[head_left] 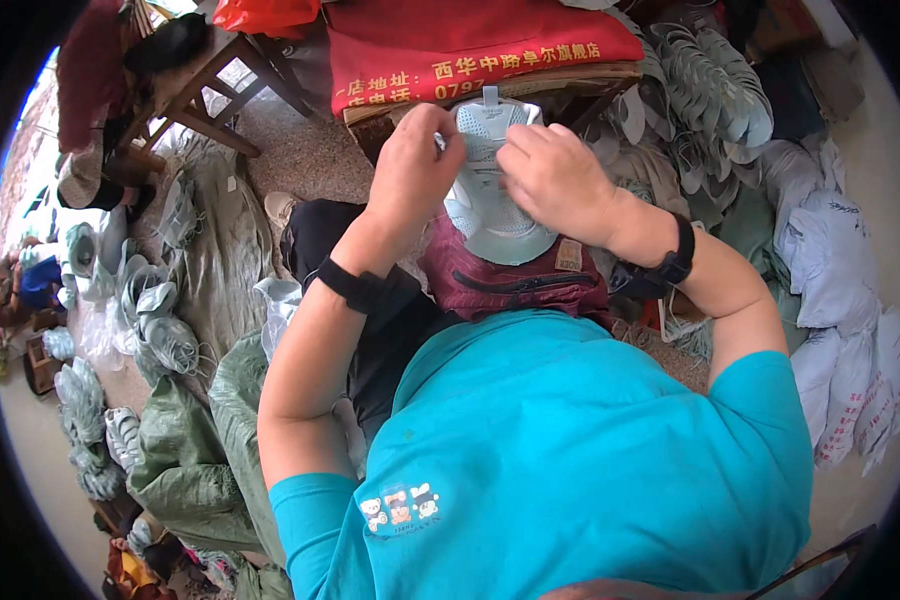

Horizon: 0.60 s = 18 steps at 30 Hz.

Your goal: The person threads a white shoelace through the eyelets of a light green sneaker, pulling the lace tight and adjusting the loops. They repeat this process for multiple shoes, handling them one at a time in a cluttered workspace.

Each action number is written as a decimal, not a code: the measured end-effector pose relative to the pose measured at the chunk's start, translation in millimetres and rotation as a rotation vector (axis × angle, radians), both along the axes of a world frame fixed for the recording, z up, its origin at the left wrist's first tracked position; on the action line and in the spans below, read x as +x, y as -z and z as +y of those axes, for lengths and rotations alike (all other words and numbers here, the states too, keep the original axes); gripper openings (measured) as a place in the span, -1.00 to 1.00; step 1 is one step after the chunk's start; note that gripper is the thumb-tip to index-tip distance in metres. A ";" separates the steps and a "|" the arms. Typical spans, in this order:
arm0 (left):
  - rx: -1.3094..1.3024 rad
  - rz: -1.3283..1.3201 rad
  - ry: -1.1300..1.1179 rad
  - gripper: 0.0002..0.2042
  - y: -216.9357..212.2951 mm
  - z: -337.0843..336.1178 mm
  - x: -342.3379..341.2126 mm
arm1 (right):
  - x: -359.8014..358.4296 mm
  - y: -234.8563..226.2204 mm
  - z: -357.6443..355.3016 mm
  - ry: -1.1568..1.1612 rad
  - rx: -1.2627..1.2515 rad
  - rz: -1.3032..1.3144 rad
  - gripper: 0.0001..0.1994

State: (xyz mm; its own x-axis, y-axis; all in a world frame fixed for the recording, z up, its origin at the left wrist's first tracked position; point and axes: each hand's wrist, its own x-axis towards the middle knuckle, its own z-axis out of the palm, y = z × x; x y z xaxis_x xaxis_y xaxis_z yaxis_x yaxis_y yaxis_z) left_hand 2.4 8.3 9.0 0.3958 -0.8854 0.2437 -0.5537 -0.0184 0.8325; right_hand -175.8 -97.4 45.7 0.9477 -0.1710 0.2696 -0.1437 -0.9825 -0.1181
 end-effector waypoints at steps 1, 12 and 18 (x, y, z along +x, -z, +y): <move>-0.014 0.014 -0.030 -0.85 0.4 1.5 2.9 | 0.6 1.6 -0.5 -0.002 -0.059 0.023 -0.81; 0.169 -0.153 -0.254 -0.83 -15.8 79.3 80.1 | -6.0 -22.2 -59.2 0.015 1.016 0.474 -0.81; 0.195 -0.272 -0.209 -0.86 -14.7 91.0 80.0 | -1.3 -19.3 -61.1 -0.115 1.086 0.525 -0.80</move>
State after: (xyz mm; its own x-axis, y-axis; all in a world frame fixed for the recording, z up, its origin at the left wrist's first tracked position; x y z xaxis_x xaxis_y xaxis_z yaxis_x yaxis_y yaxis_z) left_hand 82.3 99.3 23.6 0.5165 -0.8327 0.1998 -0.7214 -0.2975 0.6254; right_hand -177.1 -158.5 65.0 0.9232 0.0229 -0.3837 -0.3399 -0.4175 -0.8427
